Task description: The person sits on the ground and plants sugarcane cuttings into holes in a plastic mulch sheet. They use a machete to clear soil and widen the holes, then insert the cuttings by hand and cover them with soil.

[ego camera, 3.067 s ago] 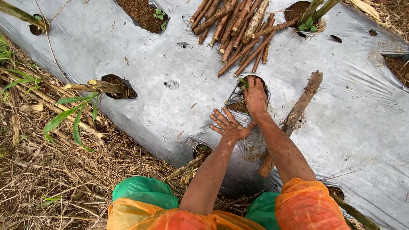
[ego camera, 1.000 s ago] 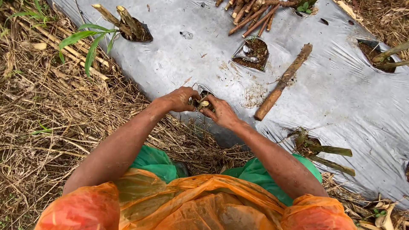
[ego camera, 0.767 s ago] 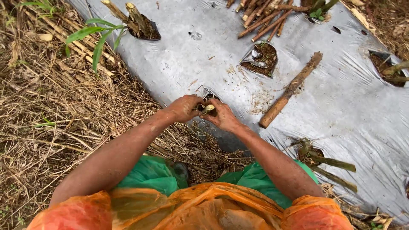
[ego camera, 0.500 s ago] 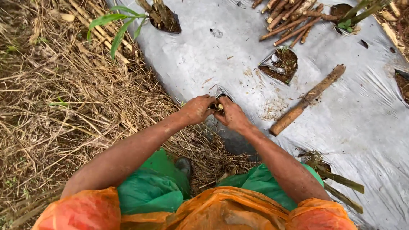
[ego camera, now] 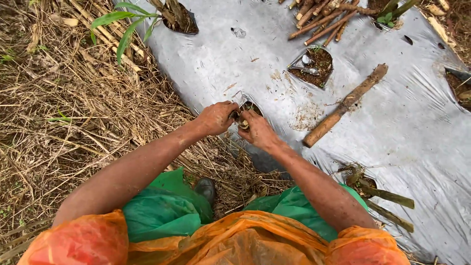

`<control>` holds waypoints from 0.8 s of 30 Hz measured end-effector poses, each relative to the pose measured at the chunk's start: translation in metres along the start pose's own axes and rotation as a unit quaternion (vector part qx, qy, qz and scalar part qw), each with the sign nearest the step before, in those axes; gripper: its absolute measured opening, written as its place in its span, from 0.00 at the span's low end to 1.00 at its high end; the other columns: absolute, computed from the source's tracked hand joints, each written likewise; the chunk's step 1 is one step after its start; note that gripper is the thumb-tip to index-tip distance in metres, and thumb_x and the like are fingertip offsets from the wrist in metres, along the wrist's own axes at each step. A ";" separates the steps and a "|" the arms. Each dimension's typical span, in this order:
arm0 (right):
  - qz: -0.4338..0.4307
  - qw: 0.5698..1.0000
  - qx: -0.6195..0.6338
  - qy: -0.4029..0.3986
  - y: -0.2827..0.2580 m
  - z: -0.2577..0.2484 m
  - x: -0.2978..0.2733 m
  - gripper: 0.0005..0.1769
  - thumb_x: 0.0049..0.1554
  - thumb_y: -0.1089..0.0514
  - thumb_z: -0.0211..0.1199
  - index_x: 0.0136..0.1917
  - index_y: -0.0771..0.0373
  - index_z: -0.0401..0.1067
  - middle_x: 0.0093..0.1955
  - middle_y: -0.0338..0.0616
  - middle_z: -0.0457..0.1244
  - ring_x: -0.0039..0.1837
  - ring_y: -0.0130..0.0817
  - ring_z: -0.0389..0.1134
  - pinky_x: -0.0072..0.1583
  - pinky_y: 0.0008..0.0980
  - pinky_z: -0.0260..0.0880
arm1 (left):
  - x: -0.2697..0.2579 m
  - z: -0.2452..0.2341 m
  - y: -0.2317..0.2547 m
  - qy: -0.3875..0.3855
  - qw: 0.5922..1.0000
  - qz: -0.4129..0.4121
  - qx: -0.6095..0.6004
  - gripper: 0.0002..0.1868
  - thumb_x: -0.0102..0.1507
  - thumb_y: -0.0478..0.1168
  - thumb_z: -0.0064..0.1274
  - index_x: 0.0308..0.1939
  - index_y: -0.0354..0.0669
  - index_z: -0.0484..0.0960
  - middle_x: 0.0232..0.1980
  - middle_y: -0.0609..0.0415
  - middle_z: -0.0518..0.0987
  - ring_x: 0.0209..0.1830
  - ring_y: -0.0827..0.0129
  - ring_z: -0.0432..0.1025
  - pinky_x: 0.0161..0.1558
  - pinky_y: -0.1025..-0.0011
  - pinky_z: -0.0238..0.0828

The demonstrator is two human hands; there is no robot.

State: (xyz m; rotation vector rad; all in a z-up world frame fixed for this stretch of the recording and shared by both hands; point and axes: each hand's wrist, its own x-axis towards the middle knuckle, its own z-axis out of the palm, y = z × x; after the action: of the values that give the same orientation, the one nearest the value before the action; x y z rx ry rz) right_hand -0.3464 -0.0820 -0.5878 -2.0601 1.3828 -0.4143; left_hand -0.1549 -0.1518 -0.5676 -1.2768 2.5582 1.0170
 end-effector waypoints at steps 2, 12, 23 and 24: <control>0.009 1.000 0.025 0.009 -0.018 -0.018 -0.008 0.22 0.58 0.58 0.68 0.61 0.70 0.65 0.55 0.62 0.65 0.49 0.52 0.74 0.56 0.54 0.77 | 0.002 0.004 -0.003 0.005 1.000 -0.005 -0.004 0.21 0.66 0.40 0.51 0.63 0.45 0.73 0.54 0.42 0.79 0.57 0.40 0.75 0.57 0.41 0.75; 0.001 0.996 0.076 0.043 0.002 0.001 -0.012 0.22 0.60 0.59 0.66 0.61 0.64 0.60 0.57 0.66 0.67 0.48 0.57 0.73 0.55 0.57 0.74 | 0.010 0.028 -0.031 -0.012 0.998 -0.050 0.038 0.24 0.62 0.39 0.56 0.63 0.45 0.72 0.56 0.42 0.78 0.57 0.41 0.76 0.55 0.46 0.77; -0.047 0.994 0.093 0.024 0.032 0.008 -0.005 0.16 0.67 0.53 0.54 0.64 0.60 0.60 0.60 0.66 0.66 0.58 0.64 0.71 0.59 0.62 0.72 | 0.009 0.025 -0.034 0.036 0.999 -0.017 -0.024 0.21 0.62 0.35 0.55 0.60 0.43 0.74 0.53 0.37 0.74 0.53 0.33 0.75 0.52 0.41 0.76; -0.047 0.995 0.090 0.017 0.037 0.011 -0.004 0.16 0.69 0.52 0.50 0.65 0.60 0.61 0.61 0.66 0.66 0.59 0.64 0.71 0.62 0.63 0.71 | 0.013 0.028 -0.034 0.032 0.999 -0.021 -0.021 0.21 0.62 0.36 0.55 0.61 0.46 0.75 0.54 0.40 0.74 0.53 0.35 0.76 0.52 0.42 0.77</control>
State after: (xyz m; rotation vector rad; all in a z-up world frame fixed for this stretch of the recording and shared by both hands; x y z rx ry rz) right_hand -0.3683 -0.0847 -0.6201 -1.9834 1.2232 -0.5958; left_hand -0.1430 -0.1581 -0.6115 -1.3892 2.5567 1.0433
